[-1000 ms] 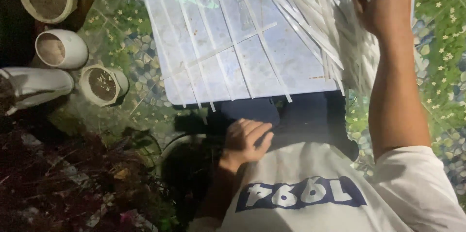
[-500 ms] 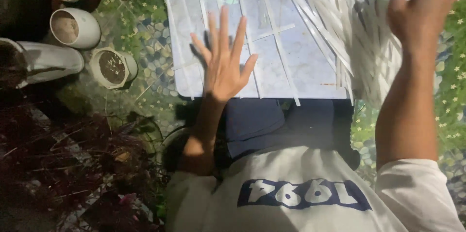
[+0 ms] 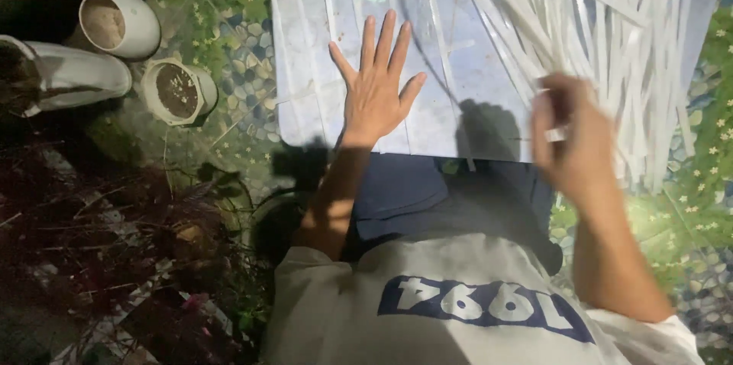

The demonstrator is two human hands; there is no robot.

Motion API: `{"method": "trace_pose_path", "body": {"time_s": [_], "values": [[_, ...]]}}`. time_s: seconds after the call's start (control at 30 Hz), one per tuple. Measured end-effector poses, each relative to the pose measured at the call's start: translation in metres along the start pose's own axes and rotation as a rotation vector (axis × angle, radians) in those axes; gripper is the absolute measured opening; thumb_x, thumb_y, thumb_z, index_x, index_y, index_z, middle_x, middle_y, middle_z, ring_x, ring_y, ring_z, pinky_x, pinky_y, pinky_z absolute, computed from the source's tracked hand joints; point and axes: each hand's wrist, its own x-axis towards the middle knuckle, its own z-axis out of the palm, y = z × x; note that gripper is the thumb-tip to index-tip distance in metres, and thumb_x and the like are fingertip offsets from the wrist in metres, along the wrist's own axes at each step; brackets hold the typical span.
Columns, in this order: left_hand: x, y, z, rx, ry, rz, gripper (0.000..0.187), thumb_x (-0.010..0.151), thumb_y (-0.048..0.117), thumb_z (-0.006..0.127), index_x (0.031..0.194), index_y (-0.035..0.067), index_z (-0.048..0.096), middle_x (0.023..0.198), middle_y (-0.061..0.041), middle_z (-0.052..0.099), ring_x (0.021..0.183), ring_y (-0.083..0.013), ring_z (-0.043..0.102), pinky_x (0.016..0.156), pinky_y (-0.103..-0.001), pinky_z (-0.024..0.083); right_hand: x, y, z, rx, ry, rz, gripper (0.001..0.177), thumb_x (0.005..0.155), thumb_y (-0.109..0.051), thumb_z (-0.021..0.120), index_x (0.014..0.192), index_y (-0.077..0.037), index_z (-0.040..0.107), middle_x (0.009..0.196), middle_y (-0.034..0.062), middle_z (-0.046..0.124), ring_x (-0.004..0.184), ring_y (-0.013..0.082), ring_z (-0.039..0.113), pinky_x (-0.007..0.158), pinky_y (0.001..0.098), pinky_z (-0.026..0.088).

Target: The person is weaving white plastic strips together on a flat surface to create a woven mat or bag component.

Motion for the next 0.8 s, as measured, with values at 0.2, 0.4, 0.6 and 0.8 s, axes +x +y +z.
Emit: {"method": "trace_pose_path", "body": {"time_s": [0.2,0.4,0.6,0.8], "values": [[-0.002,-0.001,-0.005,0.045,0.047,0.005,0.065,0.096,0.059,0.030,0.143,0.018,0.013,0.148,-0.005,0.011,0.136,-0.0256,0.014,0.097,-0.066,0.015,-0.011,0.029,0.080,-0.290,-0.284,-0.053,0.048,0.086,-0.008,0.052,0.130,-0.015,0.037,0.090,0.0115,0.047,0.049,0.0332,0.047,0.040,0.0409,0.035],[-0.002,-0.001,-0.005,0.082,0.084,0.021,0.062,0.096,0.057,0.029,0.143,0.019,0.016,0.147,-0.005,0.013,0.135,-0.0251,0.015,0.097,-0.064,0.018,-0.004,0.030,0.109,-0.258,0.033,-0.156,0.030,0.090,-0.011,0.056,0.120,-0.013,0.051,0.076,0.0050,0.053,0.048,0.0252,0.046,0.038,0.0358,0.036],[-0.003,-0.002,-0.001,0.001,0.186,0.012,0.060,0.094,0.057,0.031,0.140,0.019,0.030,0.145,-0.005,0.015,0.134,-0.0255,0.015,0.097,-0.066,0.018,0.016,0.023,0.113,-0.134,-0.001,-0.087,0.023,0.090,-0.013,0.052,0.112,-0.005,0.051,0.094,0.0140,0.060,0.061,0.0317,0.055,0.047,0.0389,0.041],[-0.001,-0.004,0.000,-0.012,0.142,0.019,0.059,0.096,0.057,0.031,0.143,0.022,0.023,0.146,-0.005,0.010,0.135,-0.0252,0.010,0.099,-0.067,0.014,0.027,0.006,0.086,0.061,-0.140,0.091,0.038,0.092,-0.027,0.052,0.118,-0.001,0.044,0.054,0.0045,0.045,0.047,0.0187,0.043,0.049,0.0311,0.035]]}}
